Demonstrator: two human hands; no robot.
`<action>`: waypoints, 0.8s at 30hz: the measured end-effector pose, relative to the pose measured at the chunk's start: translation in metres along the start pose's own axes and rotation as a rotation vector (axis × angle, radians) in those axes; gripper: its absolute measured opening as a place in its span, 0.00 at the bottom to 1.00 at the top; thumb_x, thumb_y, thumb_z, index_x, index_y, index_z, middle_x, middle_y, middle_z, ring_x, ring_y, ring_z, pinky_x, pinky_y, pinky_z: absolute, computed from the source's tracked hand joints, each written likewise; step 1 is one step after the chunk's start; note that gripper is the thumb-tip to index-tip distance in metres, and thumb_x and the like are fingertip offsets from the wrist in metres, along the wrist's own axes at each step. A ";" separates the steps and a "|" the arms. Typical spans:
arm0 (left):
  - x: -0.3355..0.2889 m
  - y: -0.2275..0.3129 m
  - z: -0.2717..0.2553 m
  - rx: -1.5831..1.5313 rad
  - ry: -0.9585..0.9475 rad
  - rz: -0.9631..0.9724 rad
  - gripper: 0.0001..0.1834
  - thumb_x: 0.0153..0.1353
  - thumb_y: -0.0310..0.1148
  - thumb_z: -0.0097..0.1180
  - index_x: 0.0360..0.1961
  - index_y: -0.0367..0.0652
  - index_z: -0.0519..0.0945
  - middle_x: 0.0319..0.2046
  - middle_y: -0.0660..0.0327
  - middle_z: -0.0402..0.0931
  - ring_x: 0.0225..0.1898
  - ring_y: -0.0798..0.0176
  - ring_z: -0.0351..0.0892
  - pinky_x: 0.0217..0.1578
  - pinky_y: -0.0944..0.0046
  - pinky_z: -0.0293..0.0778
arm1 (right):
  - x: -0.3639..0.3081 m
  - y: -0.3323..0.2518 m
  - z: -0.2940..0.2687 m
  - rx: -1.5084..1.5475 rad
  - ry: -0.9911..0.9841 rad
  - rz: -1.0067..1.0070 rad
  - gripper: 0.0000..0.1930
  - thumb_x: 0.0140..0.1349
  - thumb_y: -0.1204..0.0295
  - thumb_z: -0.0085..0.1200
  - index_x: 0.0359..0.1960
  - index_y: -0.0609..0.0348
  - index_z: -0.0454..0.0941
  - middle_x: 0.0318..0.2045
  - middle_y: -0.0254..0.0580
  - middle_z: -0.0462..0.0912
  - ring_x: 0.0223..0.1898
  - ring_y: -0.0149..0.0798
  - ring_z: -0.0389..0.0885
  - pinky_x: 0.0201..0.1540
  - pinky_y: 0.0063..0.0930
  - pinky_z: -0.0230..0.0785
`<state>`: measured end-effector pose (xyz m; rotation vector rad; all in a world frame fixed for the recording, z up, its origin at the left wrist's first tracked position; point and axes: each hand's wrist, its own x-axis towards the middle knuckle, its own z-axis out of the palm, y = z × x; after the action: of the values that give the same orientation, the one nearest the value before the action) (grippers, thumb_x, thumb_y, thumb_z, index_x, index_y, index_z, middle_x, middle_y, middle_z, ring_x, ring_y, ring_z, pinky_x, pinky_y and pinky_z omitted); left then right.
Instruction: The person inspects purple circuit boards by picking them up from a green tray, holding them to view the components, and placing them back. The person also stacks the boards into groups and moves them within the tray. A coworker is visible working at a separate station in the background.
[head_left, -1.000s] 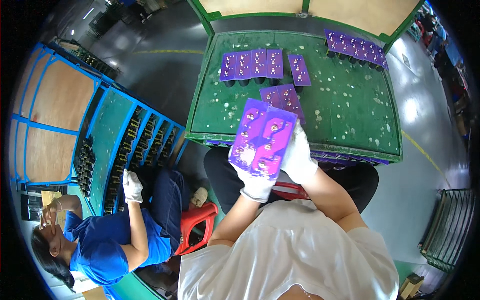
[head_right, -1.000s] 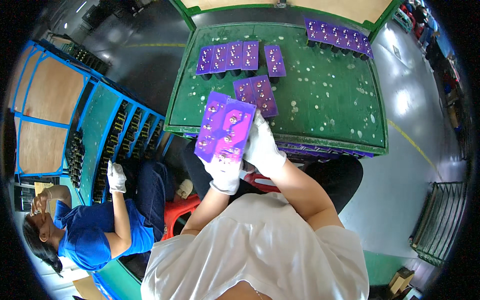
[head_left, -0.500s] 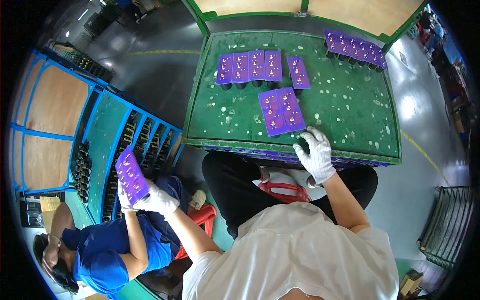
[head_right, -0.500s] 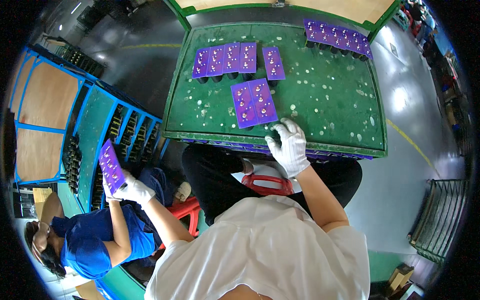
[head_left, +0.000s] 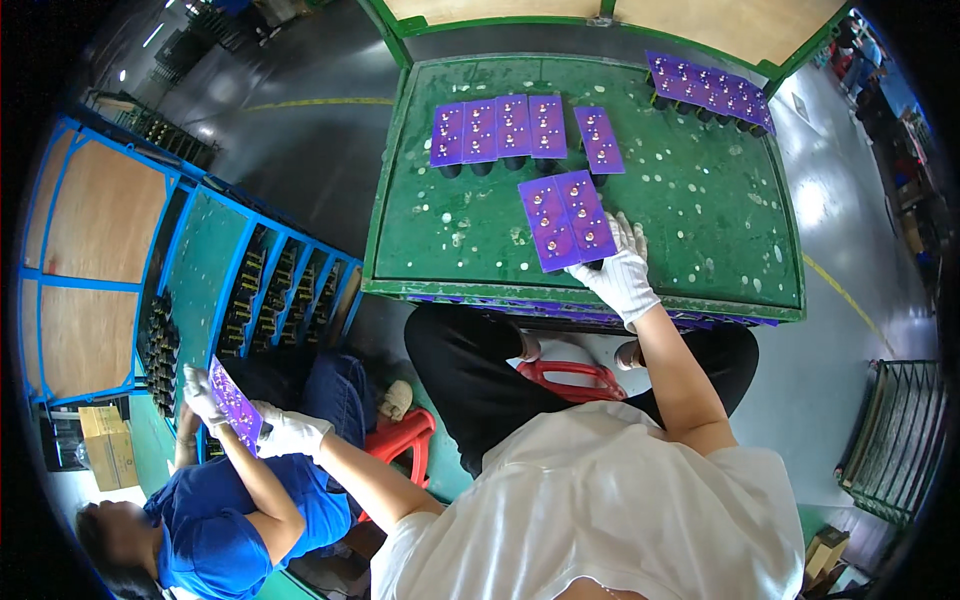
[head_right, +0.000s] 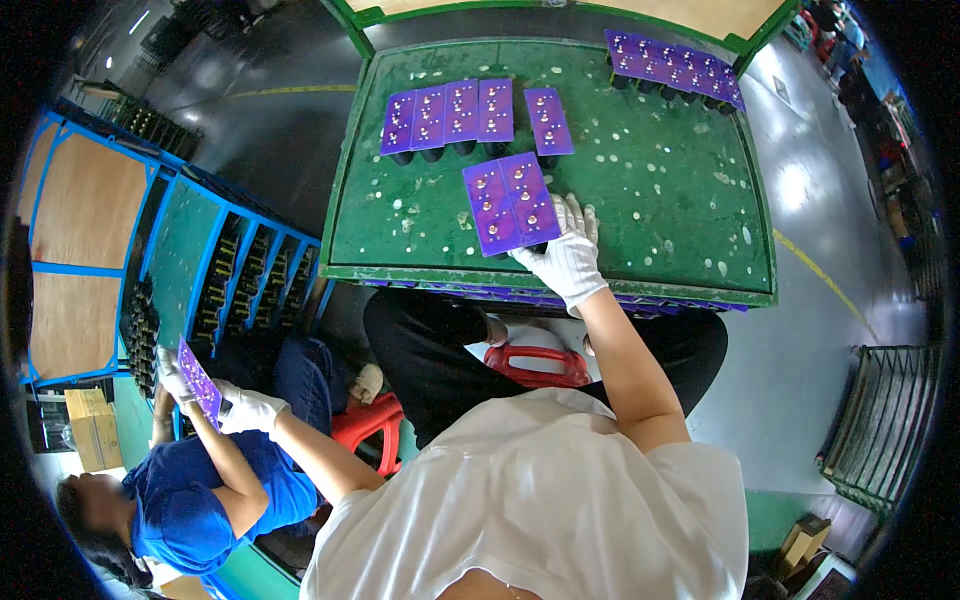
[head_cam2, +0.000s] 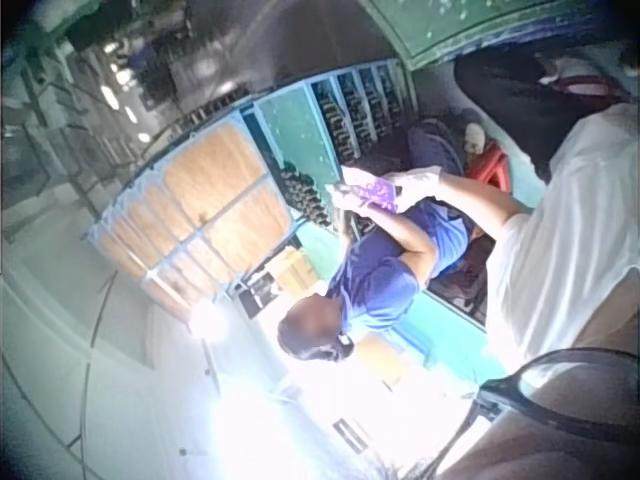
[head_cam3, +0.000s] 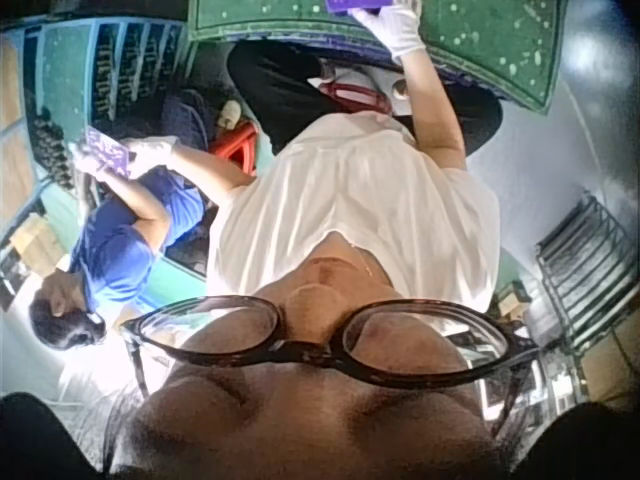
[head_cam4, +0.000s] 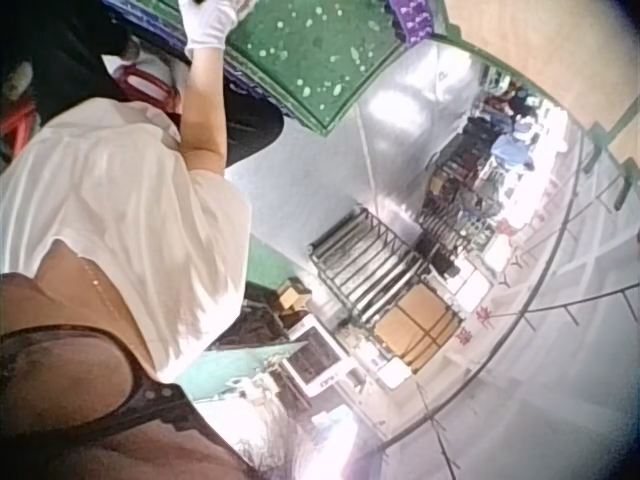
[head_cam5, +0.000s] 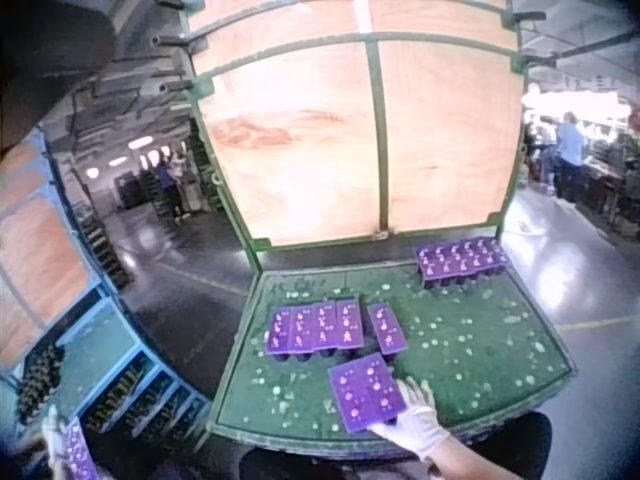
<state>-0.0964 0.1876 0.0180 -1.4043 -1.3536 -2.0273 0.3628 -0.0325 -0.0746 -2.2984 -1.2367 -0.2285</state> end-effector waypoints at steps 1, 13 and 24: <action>-0.001 -0.004 -0.002 0.018 -0.028 0.006 0.17 0.62 0.32 0.63 0.47 0.30 0.78 0.37 0.51 0.80 0.34 0.61 0.78 0.36 0.60 0.78 | 0.000 0.001 -0.001 0.013 -0.020 0.002 0.48 0.47 0.40 0.65 0.65 0.56 0.63 0.61 0.50 0.71 0.67 0.59 0.63 0.69 0.63 0.46; -0.006 -0.009 0.020 -0.208 -0.070 -0.165 0.15 0.62 0.30 0.64 0.45 0.30 0.78 0.37 0.53 0.79 0.33 0.65 0.76 0.34 0.64 0.76 | 0.009 0.010 -0.008 0.170 -0.069 -0.026 0.44 0.43 0.41 0.69 0.60 0.47 0.68 0.59 0.43 0.74 0.68 0.57 0.62 0.70 0.62 0.45; 0.000 -0.008 0.031 -0.142 -0.065 -0.065 0.20 0.61 0.24 0.63 0.53 0.34 0.72 0.40 0.54 0.78 0.33 0.66 0.74 0.32 0.67 0.74 | 0.007 -0.006 -0.011 0.014 -0.103 -0.105 0.53 0.44 0.35 0.65 0.65 0.60 0.62 0.59 0.55 0.72 0.68 0.56 0.63 0.72 0.59 0.45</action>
<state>-0.0847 0.2176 0.0156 -1.5163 -1.3201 -2.1763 0.3633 -0.0302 -0.0608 -2.2611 -1.4077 -0.1392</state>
